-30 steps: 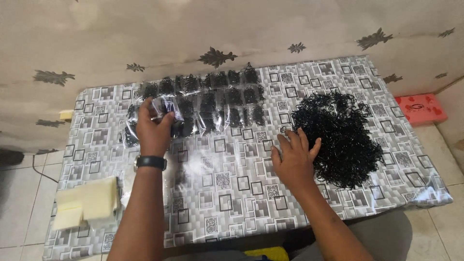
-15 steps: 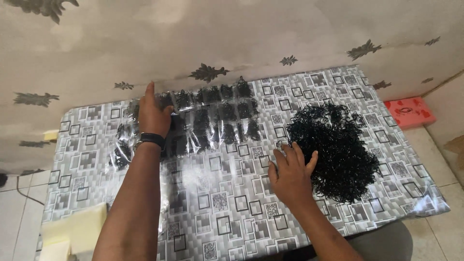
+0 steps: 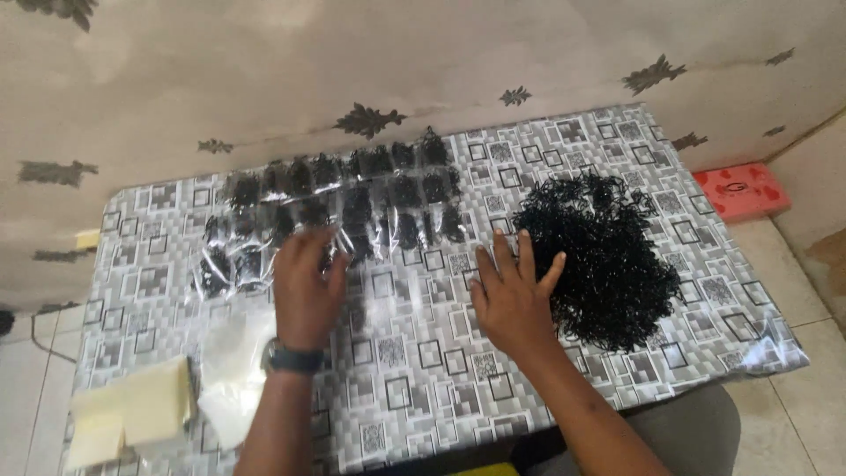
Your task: The person picks up small black plastic items from a large pile on a table and places them into small clear plastic bags.
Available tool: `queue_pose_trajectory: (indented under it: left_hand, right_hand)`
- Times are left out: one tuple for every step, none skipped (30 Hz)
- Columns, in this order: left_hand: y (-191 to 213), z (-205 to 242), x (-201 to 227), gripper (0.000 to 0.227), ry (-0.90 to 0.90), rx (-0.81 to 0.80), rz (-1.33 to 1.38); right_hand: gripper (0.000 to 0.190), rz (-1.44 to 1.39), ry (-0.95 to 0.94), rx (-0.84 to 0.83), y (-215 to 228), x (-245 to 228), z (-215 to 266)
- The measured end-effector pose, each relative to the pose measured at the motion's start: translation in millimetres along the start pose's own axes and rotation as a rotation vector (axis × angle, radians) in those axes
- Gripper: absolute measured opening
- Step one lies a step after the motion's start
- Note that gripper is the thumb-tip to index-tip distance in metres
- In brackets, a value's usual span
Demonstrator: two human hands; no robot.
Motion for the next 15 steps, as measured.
queue_pose_trajectory:
  left_hand:
    - [5,18,4,0.034,0.002,0.001,-0.006]
    - [9,36,7,0.035,0.03,-0.039,-0.038]
    - [14,54,10,0.035,0.059,-0.074,-0.07]
    - [22,67,10,0.035,0.062,-0.065,-0.077]
    - [30,82,9,0.035,0.14,-0.098,-0.145]
    - [38,98,7,0.035,0.22,-0.131,-0.213]
    - [48,107,4,0.035,0.226,-0.124,-0.225]
    - [57,117,0,0.042,0.247,-0.144,-0.288]
    - [67,128,-3,0.049,0.269,-0.169,-0.35]
    - [76,137,-7,0.049,0.278,-0.165,-0.361]
    - [81,144,-11,0.051,0.286,-0.232,-0.376]
    - [86,151,-15,0.054,0.295,-0.298,-0.39]
    - [88,154,-17,0.054,0.298,-0.295,-0.391]
    - [91,156,-18,0.05,0.189,-0.234,-0.313]
    - [94,160,-19,0.046,0.083,-0.175,-0.235]
  right_hand:
    - [0.042,-0.006,0.003,0.001,-2,1,2]
    - [0.044,0.034,-0.03,-0.01,-3,2,4]
    - [0.046,0.075,-0.057,-0.016,-5,3,4]
    - [0.046,0.068,-0.05,-0.011,0,5,4]
    - [0.054,0.051,-0.158,-0.135,2,8,6]
    - [0.063,0.034,-0.266,-0.26,4,10,7]
    - [0.063,0.022,-0.256,-0.258,2,11,12]
    - [0.054,0.018,-0.235,-0.146,2,12,16]
    - [0.044,0.014,-0.217,-0.037,2,12,23]
    - [0.044,0.002,-0.209,-0.038,-3,11,25]
    - [0.042,0.024,-0.16,-0.001,-5,12,27]
    - [0.04,0.045,-0.111,0.037,-8,12,29]
    - [0.04,0.044,-0.107,0.039,-7,13,29]
    - [0.041,-0.017,-0.122,-0.012,-6,14,28]
    - [0.042,-0.079,-0.137,-0.066,-5,15,29]
Point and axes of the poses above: each hand's wrist, its own z-axis away from the middle knuckle, its own y-axis out of the back of the hand, x = y × z, the point moved 2 cm from there along -z, towards the middle knuckle, and after that the axes turned 3 degrees about z, right-handed, at the moved point
